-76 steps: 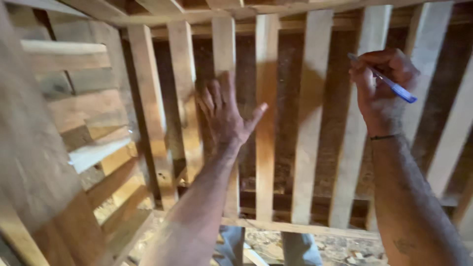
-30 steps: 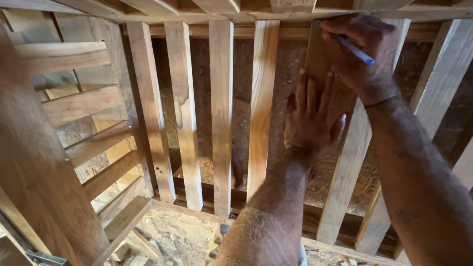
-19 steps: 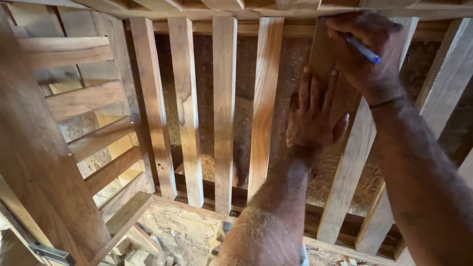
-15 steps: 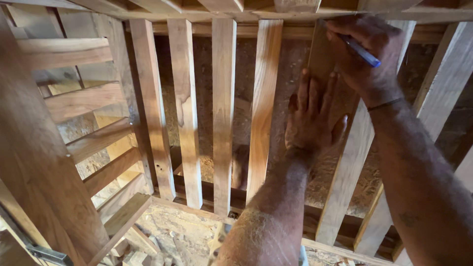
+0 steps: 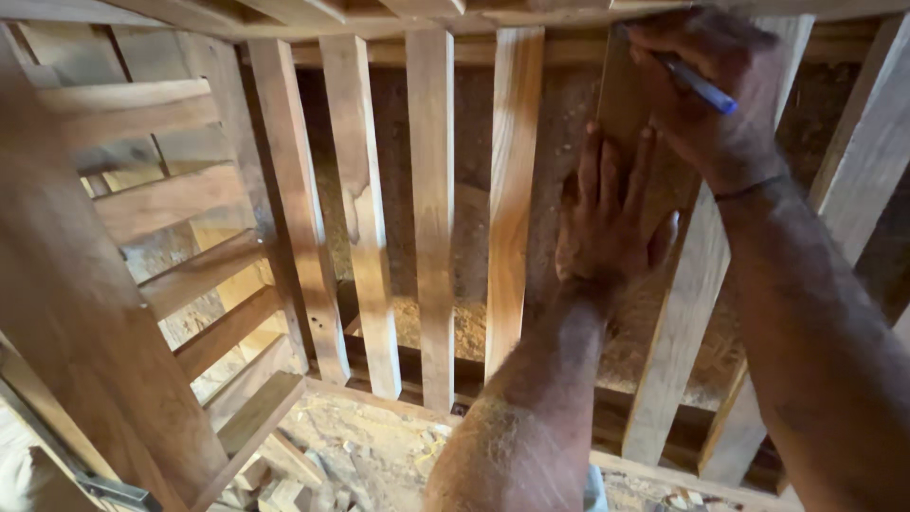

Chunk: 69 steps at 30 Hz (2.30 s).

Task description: The person marks positions on the wooden slats of a large frame structure using a blue pen, steadying the slats with the other hand, then uses a corded power drill to drive fasteners into the marked slats, working across different sections of the frame.

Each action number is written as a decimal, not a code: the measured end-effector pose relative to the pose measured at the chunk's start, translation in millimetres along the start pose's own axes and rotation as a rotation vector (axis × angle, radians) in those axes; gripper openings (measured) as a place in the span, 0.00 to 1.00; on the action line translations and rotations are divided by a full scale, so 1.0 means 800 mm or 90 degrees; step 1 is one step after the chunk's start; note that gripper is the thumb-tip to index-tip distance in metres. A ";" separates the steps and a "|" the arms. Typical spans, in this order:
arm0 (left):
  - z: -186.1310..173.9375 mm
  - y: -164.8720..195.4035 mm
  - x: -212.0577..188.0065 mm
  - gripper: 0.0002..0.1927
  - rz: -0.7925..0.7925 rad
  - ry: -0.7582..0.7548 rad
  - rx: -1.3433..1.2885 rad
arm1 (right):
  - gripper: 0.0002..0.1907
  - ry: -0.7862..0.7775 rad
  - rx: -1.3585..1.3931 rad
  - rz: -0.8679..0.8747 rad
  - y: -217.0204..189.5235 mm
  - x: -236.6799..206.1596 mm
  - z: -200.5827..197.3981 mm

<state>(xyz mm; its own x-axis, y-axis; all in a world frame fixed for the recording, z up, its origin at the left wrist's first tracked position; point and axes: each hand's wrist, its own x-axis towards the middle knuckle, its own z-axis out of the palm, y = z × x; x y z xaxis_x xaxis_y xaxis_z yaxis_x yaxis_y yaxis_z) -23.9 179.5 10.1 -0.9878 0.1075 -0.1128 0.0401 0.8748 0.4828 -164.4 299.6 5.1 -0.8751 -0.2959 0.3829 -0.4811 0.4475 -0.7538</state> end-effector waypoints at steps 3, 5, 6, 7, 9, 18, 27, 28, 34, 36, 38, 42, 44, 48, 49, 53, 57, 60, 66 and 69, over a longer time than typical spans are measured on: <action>0.007 -0.002 0.005 0.47 0.012 0.018 -0.007 | 0.07 0.000 -0.023 -0.009 0.005 -0.001 -0.002; 0.009 -0.003 0.007 0.47 0.021 0.030 0.002 | 0.06 0.002 -0.016 -0.029 0.007 -0.001 -0.001; 0.009 -0.004 0.007 0.47 0.023 0.031 0.006 | 0.06 -0.001 -0.001 -0.045 0.010 0.002 -0.001; 0.009 -0.002 0.006 0.46 0.026 0.032 0.007 | 0.07 0.004 0.035 -0.040 0.009 0.000 -0.002; 0.008 0.001 0.006 0.47 0.019 0.025 0.003 | 0.07 0.026 0.126 -0.014 0.010 -0.001 -0.007; 0.004 0.006 0.008 0.46 0.024 -0.011 0.021 | 0.08 0.045 0.071 0.057 0.023 -0.030 -0.046; 0.023 0.008 0.012 0.45 0.044 0.008 0.004 | 0.06 0.053 -0.006 0.055 0.020 -0.026 -0.052; 0.024 0.007 0.013 0.45 0.053 0.015 0.002 | 0.07 0.055 -0.010 0.046 0.020 -0.024 -0.053; 0.022 0.010 0.008 0.45 0.031 -0.020 0.031 | 0.05 0.050 -0.035 0.026 0.019 -0.018 -0.051; 0.022 0.012 0.010 0.45 0.032 -0.005 0.005 | 0.03 0.050 -0.037 0.069 0.018 -0.018 -0.054; 0.021 0.012 0.014 0.45 0.030 0.007 -0.004 | 0.02 0.054 -0.024 0.072 0.017 -0.017 -0.055; 0.022 0.014 0.018 0.45 0.030 0.025 0.009 | 0.04 0.062 -0.037 0.023 0.019 -0.016 -0.054; 0.023 0.015 0.016 0.45 0.026 0.017 0.018 | 0.05 0.059 -0.032 0.023 0.020 -0.017 -0.055; 0.026 0.015 0.014 0.45 0.034 0.021 -0.011 | 0.02 0.047 -0.034 0.038 0.024 -0.020 -0.056; 0.026 0.015 0.015 0.44 0.038 0.029 -0.035 | 0.01 0.037 -0.059 0.045 0.024 -0.021 -0.057; 0.026 0.017 0.017 0.46 0.021 -0.001 0.017 | 0.06 0.054 -0.014 0.036 0.025 -0.019 -0.057; 0.024 0.020 0.017 0.46 0.017 -0.003 0.018 | 0.05 0.058 -0.040 0.025 0.025 -0.020 -0.057; 0.025 0.021 0.017 0.46 0.019 0.005 0.008 | 0.06 0.060 -0.029 0.045 0.029 -0.026 -0.058; 0.019 0.024 0.013 0.46 0.028 0.001 -0.002 | 0.05 0.055 0.052 0.067 0.044 -0.036 -0.057; 0.017 0.024 0.018 0.51 0.011 -0.064 0.018 | 0.07 0.062 0.128 0.124 0.041 -0.047 -0.074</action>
<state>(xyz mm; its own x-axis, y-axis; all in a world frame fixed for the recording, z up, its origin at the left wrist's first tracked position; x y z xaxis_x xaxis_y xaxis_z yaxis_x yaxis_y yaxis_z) -35.7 204.0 6.2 -0.9669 0.1681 -0.1919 0.0623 0.8851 0.4613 -150.5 375.3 -2.8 -0.9554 -0.1338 0.2635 -0.2928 0.3088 -0.9049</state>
